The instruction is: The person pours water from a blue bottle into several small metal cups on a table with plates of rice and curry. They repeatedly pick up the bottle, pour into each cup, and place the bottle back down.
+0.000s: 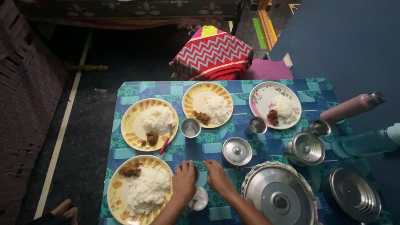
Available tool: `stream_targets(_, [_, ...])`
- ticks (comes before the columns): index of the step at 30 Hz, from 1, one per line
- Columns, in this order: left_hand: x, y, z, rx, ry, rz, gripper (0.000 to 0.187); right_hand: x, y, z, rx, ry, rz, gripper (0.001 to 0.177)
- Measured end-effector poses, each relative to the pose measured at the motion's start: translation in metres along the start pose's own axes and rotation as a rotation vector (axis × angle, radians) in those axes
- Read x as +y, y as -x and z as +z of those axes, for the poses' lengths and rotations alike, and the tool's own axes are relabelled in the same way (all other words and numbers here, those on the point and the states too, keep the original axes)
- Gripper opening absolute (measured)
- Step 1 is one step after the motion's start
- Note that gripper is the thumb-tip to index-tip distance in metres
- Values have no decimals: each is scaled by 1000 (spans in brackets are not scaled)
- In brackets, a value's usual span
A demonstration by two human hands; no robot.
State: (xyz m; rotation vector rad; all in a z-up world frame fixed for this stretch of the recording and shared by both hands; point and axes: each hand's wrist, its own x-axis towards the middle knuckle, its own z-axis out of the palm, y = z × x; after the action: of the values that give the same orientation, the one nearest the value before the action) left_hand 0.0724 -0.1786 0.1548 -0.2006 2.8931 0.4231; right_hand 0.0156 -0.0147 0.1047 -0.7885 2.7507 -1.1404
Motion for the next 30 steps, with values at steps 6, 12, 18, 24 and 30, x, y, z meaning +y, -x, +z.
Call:
stream_targets(6, [-3, 6, 0, 13, 7, 50, 79, 22, 4, 15, -223, 17, 189, 44])
stream_targets(12, [-8, 2, -5, -61, 36, 80, 91, 41, 42, 39, -397, -116, 269, 52])
stream_targets(18, [-8, 3, -15, -96, 43, 91, 95, 10, 54, 33, -326, -108, 339, 35])
stream_targets(24, [-6, 4, -21, -106, 54, 83, 95, -1, 51, 25, -365, -105, 339, 41])
stream_targets(30, [-7, 8, -18, -97, 59, 87, 90, 1, 50, 26, -458, -151, 418, 45])
